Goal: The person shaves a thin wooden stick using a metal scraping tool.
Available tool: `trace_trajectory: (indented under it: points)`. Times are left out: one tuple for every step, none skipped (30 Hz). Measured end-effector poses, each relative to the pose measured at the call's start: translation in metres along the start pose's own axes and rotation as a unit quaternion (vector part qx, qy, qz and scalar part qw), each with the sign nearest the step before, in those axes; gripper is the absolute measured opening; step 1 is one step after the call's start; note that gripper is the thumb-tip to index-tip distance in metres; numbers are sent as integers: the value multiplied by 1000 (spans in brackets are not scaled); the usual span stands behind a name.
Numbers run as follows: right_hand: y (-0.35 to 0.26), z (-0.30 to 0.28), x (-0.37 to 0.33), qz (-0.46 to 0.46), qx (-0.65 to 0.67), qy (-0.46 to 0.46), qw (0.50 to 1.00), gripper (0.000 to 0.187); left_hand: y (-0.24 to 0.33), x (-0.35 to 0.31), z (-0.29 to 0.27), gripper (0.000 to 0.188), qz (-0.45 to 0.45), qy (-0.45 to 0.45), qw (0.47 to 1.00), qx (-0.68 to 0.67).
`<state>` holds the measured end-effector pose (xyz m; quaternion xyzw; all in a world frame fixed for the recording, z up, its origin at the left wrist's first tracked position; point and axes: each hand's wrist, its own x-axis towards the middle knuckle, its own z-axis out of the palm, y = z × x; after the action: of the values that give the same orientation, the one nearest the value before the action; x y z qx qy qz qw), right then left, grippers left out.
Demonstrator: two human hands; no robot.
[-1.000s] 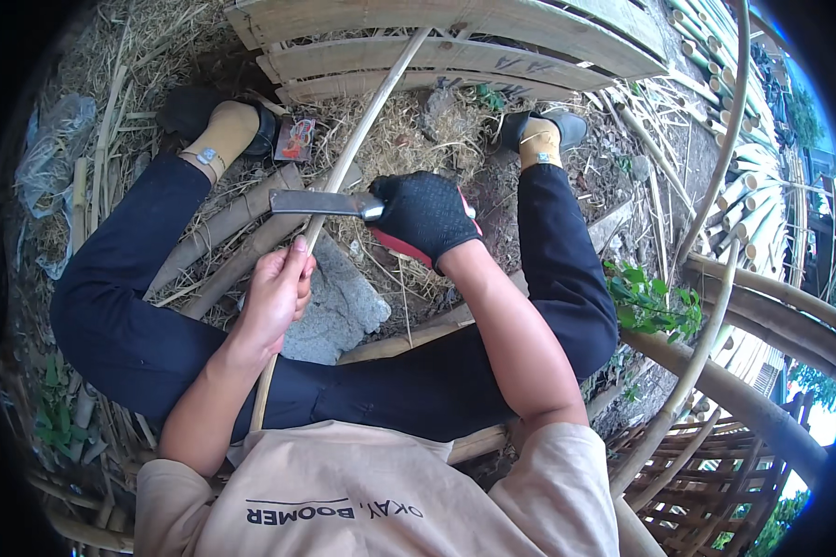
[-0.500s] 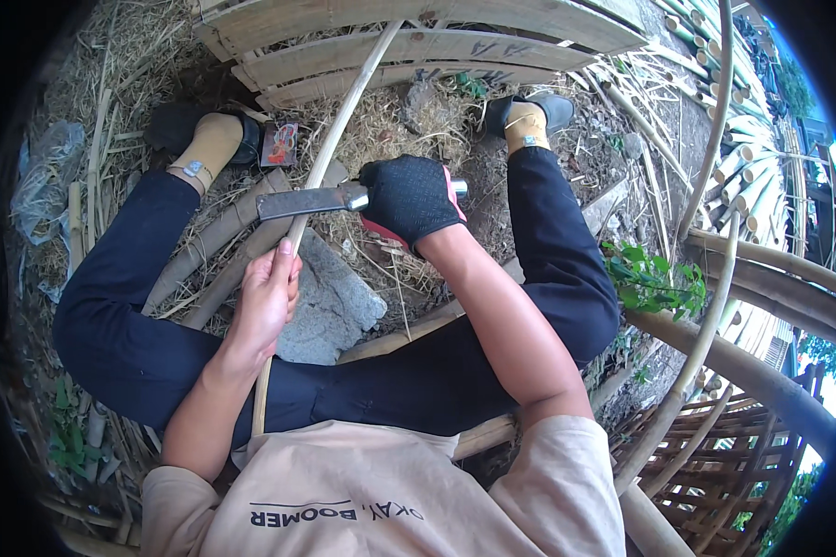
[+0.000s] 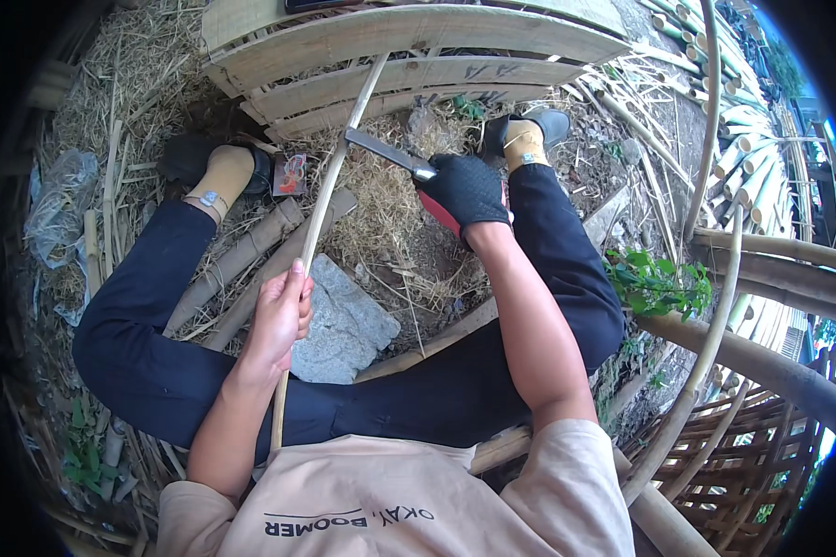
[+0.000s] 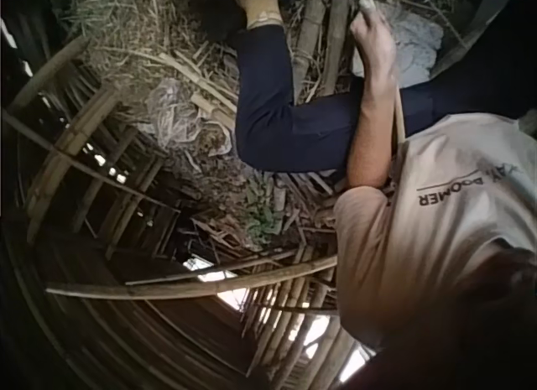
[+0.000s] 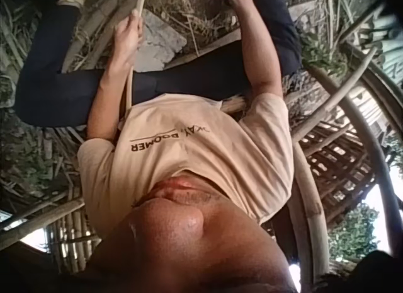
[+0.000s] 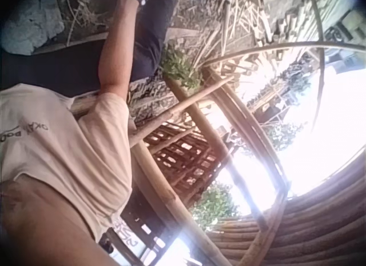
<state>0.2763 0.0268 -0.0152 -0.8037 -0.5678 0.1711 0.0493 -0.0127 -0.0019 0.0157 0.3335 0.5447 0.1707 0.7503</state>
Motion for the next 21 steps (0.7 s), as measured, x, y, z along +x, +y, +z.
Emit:
trace_trajectory:
  points:
    - [-4, 2, -2, -19, 0, -6, 1000, 35, 0, -2, 0, 40, -9, -3, 1000, -7]
    - [-7, 3, -5, -56, 12, -6, 998, 35, 1, -2, -1, 40, -17, -16, 1000, -19]
    - [-11, 3, -8, -76, 17, -28, 997, 35, 3, 0, -1, 40, -25, -30, 999, -31]
    - [-24, 1, -12, -97, 25, -53, 994, 35, 3, 0, -4, 40, -34, -40, 998, -44]
    - [-32, -2, -17, -115, 28, -76, 990, 35, 3, 2, -6, 40, -52, -63, 994, -70]
    - [-37, -1, -21, -166, 39, -80, 982, 31, 2, 5, -12, 40, -70, -86, 989, -96]
    - [-43, 4, -23, -191, 25, -100, 976, 26, 0, 6, -17, 40, -89, -108, 983, -122]
    - [-46, 4, -27, -188, 29, -103, 976, 25, 0, 8, -19, 40, -100, -132, 977, -134]
    - [-48, 3, -30, -185, 33, -105, 976, 24, -1, 8, -19, 40, -100, -132, 977, -136]
    - [-47, 5, -29, -184, 18, -102, 977, 22, -1, 9, -17, 41, -101, -133, 976, -137]
    - [-45, 8, -26, -182, 4, -99, 978, 21, -1, 9, -16, 41, -102, -135, 976, -137]
    - [-43, 11, -24, -180, -10, -95, 979, 19, -3, 8, -15, 42, -99, -133, 977, -133]
    - [-42, 12, -22, -180, -16, -93, 979, 18, -3, 9, -15, 42, -93, -131, 979, -128]
    - [-42, 12, -21, -179, -22, -91, 979, 18, -3, 9, -15, 42, -88, -128, 980, -123]
    - [-42, 13, -21, -178, -27, -90, 980, 17, -3, 9, -15, 42, -89, -131, 980, -124]
    - [-41, 12, -21, -177, -28, -80, 981, 17, -3, 9, -14, 42, -90, -134, 979, -125]
    - [-41, 11, -21, -175, -28, -71, 981, 17, -3, 10, -14, 42, -91, -138, 978, -125]
    - [-41, 10, -21, -174, -29, -62, 982, 18, -3, 10, -14, 42, -91, -138, 978, -126]
    - [-41, 11, -20, -171, -30, -60, 983, 18, -3, 10, -13, 42, -90, -138, 978, -127]
    - [-40, 12, -20, -167, -31, -58, 984, 19, -2, 10, -13, 42, -90, -139, 978, -128]
    - [-40, 12, -19, -164, -32, -56, 984, 19, -2, 10, -12, 42, -90, -139, 978, -124]
